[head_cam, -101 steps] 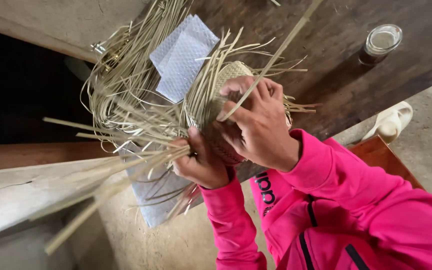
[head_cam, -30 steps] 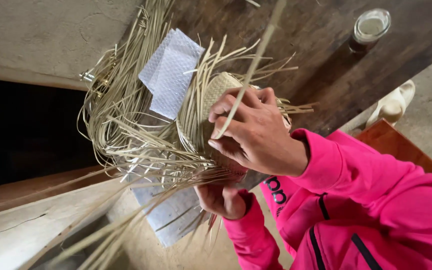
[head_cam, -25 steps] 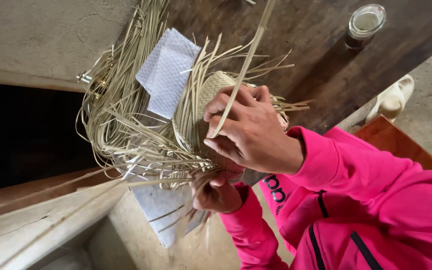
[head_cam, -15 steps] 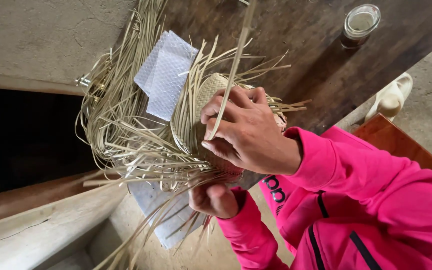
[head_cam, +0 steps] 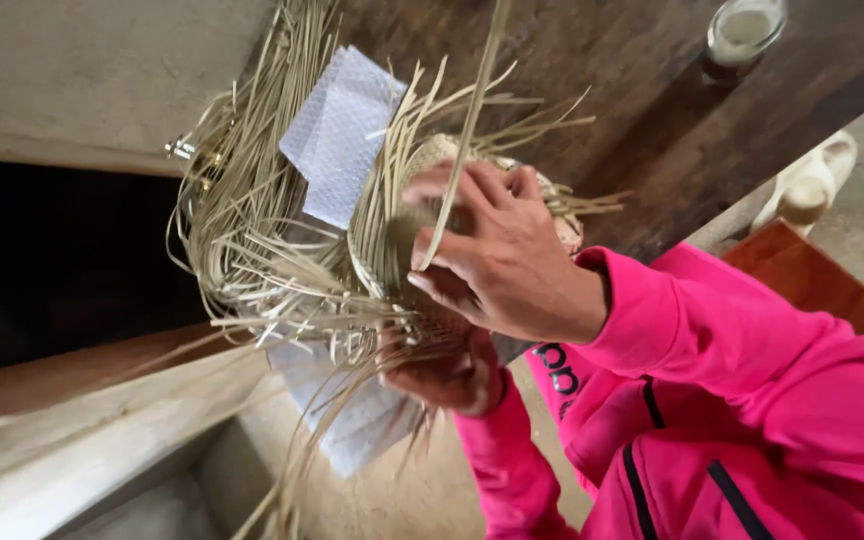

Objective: Weaving dried straw strands to construct a hat or basket

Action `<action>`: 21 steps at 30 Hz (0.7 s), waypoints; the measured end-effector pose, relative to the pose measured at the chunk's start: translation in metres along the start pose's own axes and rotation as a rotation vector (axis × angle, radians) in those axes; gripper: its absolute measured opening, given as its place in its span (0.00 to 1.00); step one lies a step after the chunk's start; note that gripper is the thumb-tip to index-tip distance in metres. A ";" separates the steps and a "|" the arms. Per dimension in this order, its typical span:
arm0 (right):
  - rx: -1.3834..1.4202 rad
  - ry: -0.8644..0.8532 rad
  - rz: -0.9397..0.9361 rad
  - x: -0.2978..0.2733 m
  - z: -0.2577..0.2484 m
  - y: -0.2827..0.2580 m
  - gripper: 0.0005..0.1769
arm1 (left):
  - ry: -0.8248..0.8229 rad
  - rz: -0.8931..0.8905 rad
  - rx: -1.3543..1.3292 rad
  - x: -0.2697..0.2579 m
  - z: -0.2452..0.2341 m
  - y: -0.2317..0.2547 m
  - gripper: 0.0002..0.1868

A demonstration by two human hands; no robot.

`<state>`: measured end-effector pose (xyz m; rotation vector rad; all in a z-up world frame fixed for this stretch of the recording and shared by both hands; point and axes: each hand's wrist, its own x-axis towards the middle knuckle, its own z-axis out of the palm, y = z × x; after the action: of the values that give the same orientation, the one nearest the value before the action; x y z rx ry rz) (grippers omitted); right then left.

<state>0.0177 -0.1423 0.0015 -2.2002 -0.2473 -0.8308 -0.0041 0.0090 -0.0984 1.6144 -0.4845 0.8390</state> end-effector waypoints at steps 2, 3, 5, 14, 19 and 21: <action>0.001 0.022 -0.026 0.002 -0.001 0.000 0.09 | 0.097 -0.016 0.037 -0.006 0.001 -0.010 0.43; 0.000 0.024 -0.030 0.002 -0.001 0.000 0.09 | 0.100 -0.012 0.035 0.002 0.011 0.002 0.43; 0.042 0.013 -0.019 0.002 -0.001 0.001 0.08 | 0.149 -0.183 -0.108 0.017 0.029 0.028 0.36; -0.008 -0.012 0.009 0.007 -0.002 -0.003 0.10 | 0.214 -0.348 -0.168 0.034 0.019 0.036 0.19; -0.018 -0.018 0.001 0.009 -0.001 -0.003 0.09 | 0.225 -0.544 0.002 0.056 0.016 0.051 0.14; -0.022 -0.018 -0.004 0.010 -0.001 -0.003 0.10 | 0.177 -0.523 0.064 0.063 0.012 0.054 0.17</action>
<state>0.0235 -0.1414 0.0099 -2.2290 -0.2532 -0.8197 0.0018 -0.0056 -0.0157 1.6033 0.0940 0.5932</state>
